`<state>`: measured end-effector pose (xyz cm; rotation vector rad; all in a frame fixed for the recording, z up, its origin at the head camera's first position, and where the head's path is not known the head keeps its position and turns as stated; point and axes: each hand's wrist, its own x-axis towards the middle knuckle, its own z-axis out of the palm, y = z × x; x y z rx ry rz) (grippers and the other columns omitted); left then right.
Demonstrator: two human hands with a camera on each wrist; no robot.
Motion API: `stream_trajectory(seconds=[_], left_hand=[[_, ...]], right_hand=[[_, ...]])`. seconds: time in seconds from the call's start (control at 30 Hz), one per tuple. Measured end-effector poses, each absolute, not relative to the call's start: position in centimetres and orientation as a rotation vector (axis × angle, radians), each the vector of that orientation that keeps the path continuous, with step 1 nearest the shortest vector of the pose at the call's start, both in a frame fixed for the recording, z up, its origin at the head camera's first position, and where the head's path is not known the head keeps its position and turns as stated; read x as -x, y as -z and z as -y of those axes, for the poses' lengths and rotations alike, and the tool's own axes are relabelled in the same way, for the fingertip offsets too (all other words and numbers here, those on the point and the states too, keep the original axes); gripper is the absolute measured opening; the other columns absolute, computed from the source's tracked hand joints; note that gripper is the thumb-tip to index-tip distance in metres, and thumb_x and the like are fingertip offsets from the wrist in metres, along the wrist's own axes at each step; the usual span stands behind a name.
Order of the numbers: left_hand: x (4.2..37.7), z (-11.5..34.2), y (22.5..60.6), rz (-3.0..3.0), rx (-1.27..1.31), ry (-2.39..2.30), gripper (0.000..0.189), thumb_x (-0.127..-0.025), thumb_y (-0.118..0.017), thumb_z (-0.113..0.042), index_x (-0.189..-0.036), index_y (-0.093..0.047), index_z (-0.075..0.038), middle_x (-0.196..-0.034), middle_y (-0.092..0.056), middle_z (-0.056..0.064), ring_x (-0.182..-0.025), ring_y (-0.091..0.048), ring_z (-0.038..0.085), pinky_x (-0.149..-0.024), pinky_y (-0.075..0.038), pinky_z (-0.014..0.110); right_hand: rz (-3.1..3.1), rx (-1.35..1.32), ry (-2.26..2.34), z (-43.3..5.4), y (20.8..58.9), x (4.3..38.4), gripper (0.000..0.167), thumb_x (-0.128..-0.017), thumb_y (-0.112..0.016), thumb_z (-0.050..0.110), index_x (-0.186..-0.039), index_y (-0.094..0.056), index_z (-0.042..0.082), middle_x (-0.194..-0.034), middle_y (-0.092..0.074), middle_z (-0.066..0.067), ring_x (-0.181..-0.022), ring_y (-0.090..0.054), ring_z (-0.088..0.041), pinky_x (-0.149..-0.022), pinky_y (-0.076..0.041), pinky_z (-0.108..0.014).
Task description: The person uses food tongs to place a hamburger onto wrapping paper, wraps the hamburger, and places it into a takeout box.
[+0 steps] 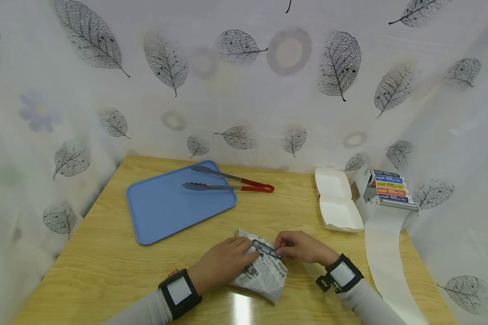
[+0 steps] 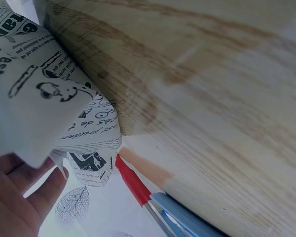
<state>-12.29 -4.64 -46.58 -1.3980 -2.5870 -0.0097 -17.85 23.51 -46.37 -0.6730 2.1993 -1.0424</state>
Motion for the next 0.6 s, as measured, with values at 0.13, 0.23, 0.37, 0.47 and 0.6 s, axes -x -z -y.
stream_trajectory(seconds=[0.13,0.23,0.37,0.47,0.6], left_hand=[[12.4,4.6,46.6,2.603,1.400,0.031,0.032,-0.098,-0.064,-0.015,-0.129,-0.063,-0.022,-0.119,-0.057,0.002,-0.119,-0.058,0.019,-0.103,-0.050,0.032],[12.4,4.7,46.7,2.621,1.404,0.022,0.032,-0.099,-0.064,-0.016,-0.131,-0.063,-0.022,-0.126,-0.058,0.002,-0.123,-0.057,0.019,-0.105,-0.048,0.033],[12.4,4.6,46.6,2.614,1.416,-0.033,0.033,-0.101,-0.063,-0.021,-0.133,-0.062,-0.022,-0.141,-0.058,-0.001,-0.128,-0.055,0.019,-0.108,-0.046,0.035],[12.4,4.6,46.7,2.587,1.423,-0.088,0.031,-0.102,-0.060,-0.024,-0.133,-0.062,-0.023,-0.145,-0.057,-0.003,-0.130,-0.054,0.018,-0.109,-0.045,0.036],[12.3,4.6,46.7,2.600,1.432,-0.127,0.031,-0.104,-0.056,-0.024,-0.135,-0.060,-0.023,-0.146,-0.056,-0.004,-0.135,-0.051,0.016,-0.113,-0.041,0.036]], right_hand=[[-2.238,0.693,1.048,-23.7,47.0,17.6,0.009,-0.099,-0.066,0.020,-0.100,-0.066,0.012,-0.082,-0.063,0.004,-0.070,-0.054,-0.006,-0.062,-0.046,-0.021],[-2.264,0.716,1.047,-23.7,47.4,17.6,0.009,-0.099,-0.067,0.021,-0.100,-0.066,0.012,-0.084,-0.064,0.006,-0.073,-0.055,-0.004,-0.064,-0.046,-0.021],[-2.303,0.723,1.037,-23.8,47.7,17.5,0.010,-0.098,-0.069,0.024,-0.097,-0.065,0.014,-0.085,-0.064,0.007,-0.075,-0.055,-0.004,-0.067,-0.046,-0.022],[-2.322,0.711,1.028,-23.9,47.9,17.4,0.012,-0.096,-0.070,0.026,-0.094,-0.064,0.015,-0.085,-0.063,0.008,-0.077,-0.056,-0.005,-0.068,-0.047,-0.022],[-2.333,0.691,1.018,-23.9,48.1,17.2,0.015,-0.096,-0.071,0.027,-0.092,-0.063,0.015,-0.083,-0.061,0.008,-0.075,-0.055,-0.005,-0.067,-0.046,-0.022]])
